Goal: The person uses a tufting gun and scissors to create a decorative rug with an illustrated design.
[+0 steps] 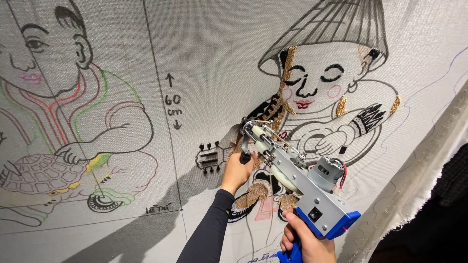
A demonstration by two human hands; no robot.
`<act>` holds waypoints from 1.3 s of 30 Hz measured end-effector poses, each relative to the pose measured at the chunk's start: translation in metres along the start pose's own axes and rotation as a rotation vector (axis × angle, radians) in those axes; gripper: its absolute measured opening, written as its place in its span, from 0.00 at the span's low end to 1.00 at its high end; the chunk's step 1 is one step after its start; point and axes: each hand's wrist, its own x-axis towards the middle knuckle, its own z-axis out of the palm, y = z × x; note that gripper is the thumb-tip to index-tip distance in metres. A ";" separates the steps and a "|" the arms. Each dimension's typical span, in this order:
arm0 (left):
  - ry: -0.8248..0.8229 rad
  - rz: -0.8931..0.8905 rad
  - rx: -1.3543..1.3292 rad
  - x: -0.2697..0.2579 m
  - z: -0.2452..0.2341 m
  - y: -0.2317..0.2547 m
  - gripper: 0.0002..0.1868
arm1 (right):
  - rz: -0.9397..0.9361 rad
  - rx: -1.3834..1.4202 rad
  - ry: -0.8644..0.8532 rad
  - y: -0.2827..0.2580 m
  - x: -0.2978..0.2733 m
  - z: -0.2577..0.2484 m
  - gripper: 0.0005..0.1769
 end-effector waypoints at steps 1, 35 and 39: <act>-0.021 -0.046 0.043 0.001 -0.002 0.005 0.23 | 0.007 -0.005 0.003 -0.001 0.001 0.001 0.14; -0.031 -0.079 0.090 0.007 -0.003 0.011 0.24 | 0.047 0.055 0.079 -0.003 -0.003 0.013 0.10; -0.016 -0.056 0.058 0.007 -0.003 0.010 0.24 | 0.032 0.072 0.075 0.001 -0.003 0.010 0.11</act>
